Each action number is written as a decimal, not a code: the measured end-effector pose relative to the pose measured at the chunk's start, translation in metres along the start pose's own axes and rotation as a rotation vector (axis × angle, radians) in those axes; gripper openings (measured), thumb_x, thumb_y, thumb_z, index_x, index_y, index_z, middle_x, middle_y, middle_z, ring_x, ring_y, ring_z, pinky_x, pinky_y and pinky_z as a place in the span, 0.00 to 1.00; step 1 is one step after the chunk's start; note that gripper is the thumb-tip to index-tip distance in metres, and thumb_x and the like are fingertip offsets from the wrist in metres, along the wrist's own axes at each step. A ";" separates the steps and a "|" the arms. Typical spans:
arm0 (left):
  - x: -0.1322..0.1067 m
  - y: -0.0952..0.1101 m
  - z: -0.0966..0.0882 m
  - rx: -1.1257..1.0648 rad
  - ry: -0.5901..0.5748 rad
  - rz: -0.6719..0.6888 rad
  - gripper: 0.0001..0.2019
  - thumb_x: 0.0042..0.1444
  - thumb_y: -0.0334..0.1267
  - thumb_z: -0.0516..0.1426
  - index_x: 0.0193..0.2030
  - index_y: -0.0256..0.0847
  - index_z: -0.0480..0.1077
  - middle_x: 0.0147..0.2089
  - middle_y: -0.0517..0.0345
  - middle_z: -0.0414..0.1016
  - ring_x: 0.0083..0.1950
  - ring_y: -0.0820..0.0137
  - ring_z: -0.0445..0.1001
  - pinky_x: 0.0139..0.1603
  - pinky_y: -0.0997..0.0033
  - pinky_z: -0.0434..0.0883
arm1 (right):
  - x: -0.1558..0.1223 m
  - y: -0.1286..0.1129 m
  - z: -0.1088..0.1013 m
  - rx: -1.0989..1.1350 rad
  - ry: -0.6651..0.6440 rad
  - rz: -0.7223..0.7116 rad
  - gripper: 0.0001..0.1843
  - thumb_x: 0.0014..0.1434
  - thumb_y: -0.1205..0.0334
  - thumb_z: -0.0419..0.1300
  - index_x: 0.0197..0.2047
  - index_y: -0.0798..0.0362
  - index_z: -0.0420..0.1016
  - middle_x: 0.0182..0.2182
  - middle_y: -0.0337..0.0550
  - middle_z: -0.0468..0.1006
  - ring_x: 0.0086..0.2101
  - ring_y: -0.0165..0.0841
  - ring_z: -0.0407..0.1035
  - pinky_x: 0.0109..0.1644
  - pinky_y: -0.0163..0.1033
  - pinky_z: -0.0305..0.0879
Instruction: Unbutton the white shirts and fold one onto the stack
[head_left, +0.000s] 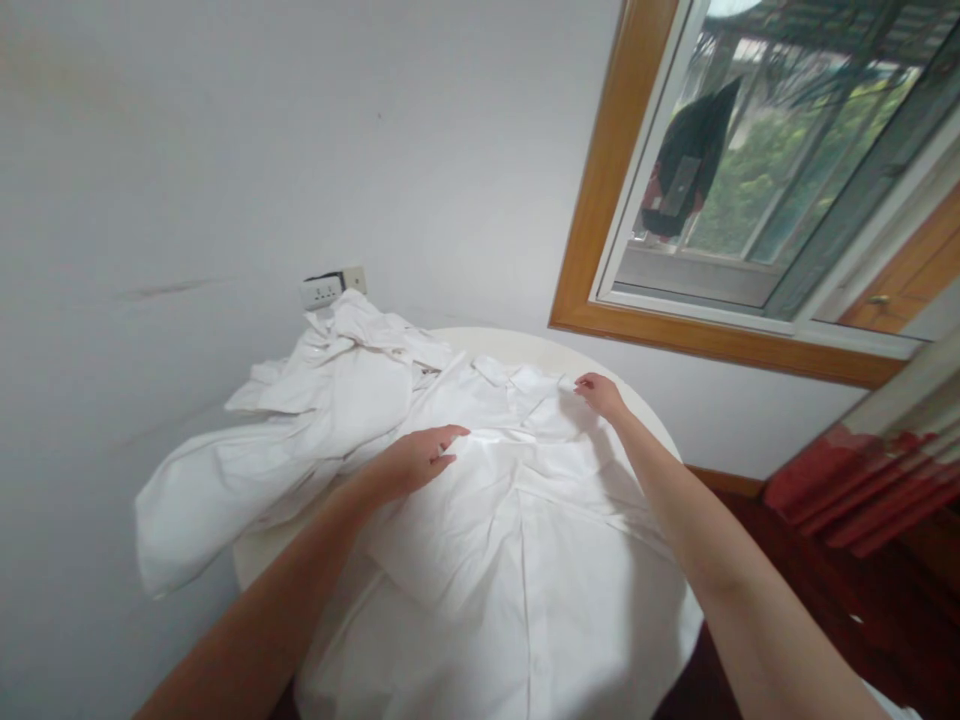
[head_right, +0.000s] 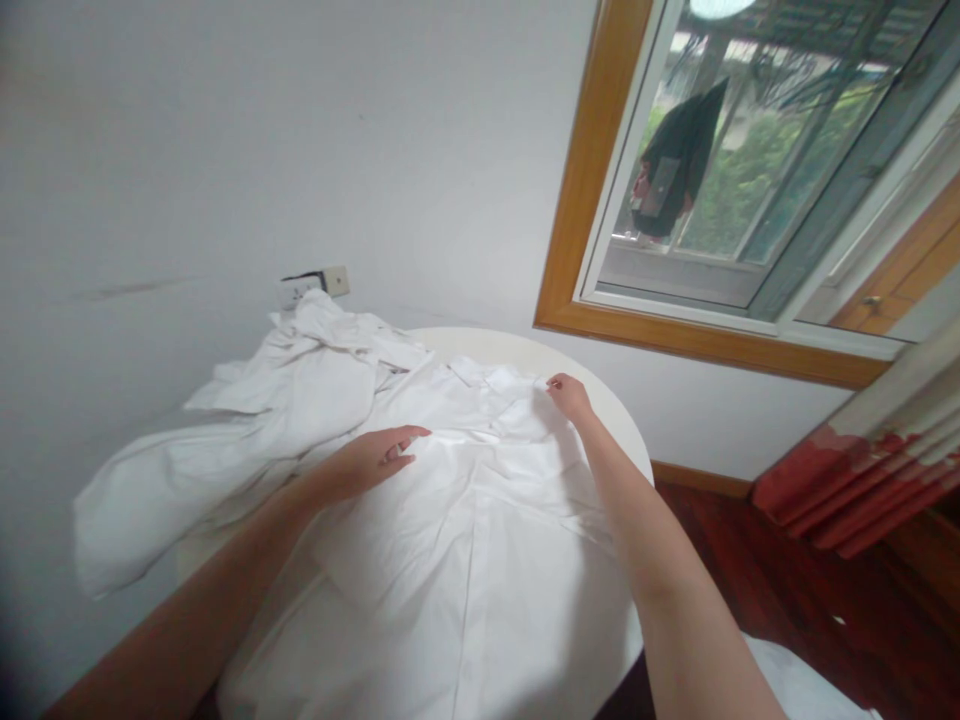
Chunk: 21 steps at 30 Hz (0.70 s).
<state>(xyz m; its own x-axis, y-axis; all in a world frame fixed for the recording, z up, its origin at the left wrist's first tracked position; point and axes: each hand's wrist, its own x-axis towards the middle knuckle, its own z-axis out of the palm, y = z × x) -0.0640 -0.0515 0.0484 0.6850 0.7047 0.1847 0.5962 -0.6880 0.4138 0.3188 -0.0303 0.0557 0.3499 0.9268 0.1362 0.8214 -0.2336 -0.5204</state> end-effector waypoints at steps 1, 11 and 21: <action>0.000 -0.002 0.002 -0.007 0.002 0.005 0.22 0.56 0.37 0.49 0.57 0.43 0.66 0.35 0.60 0.75 0.37 0.70 0.73 0.42 0.71 0.69 | 0.004 0.003 0.003 -0.057 0.001 -0.013 0.14 0.61 0.69 0.49 0.47 0.56 0.72 0.46 0.49 0.78 0.46 0.32 0.71 0.48 0.35 0.65; 0.001 -0.008 0.033 -0.004 0.115 0.010 0.20 0.62 0.36 0.42 0.58 0.43 0.64 0.59 0.56 0.71 0.59 0.70 0.68 0.62 0.67 0.63 | 0.031 -0.007 0.026 -0.545 -0.092 -0.145 0.23 0.64 0.66 0.44 0.60 0.46 0.65 0.51 0.52 0.70 0.50 0.39 0.66 0.51 0.40 0.61; 0.007 0.001 0.036 0.052 0.082 -0.043 0.19 0.65 0.45 0.44 0.58 0.48 0.64 0.54 0.58 0.75 0.53 0.65 0.74 0.54 0.66 0.69 | 0.058 -0.006 0.035 -0.708 -0.072 -0.127 0.19 0.63 0.68 0.45 0.49 0.54 0.74 0.48 0.57 0.71 0.47 0.42 0.68 0.47 0.43 0.64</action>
<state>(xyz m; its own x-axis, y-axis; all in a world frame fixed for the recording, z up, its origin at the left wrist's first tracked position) -0.0440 -0.0534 0.0180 0.6229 0.7441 0.2414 0.6466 -0.6634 0.3766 0.3183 0.0346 0.0372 0.2223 0.9707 0.0910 0.9569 -0.2352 0.1704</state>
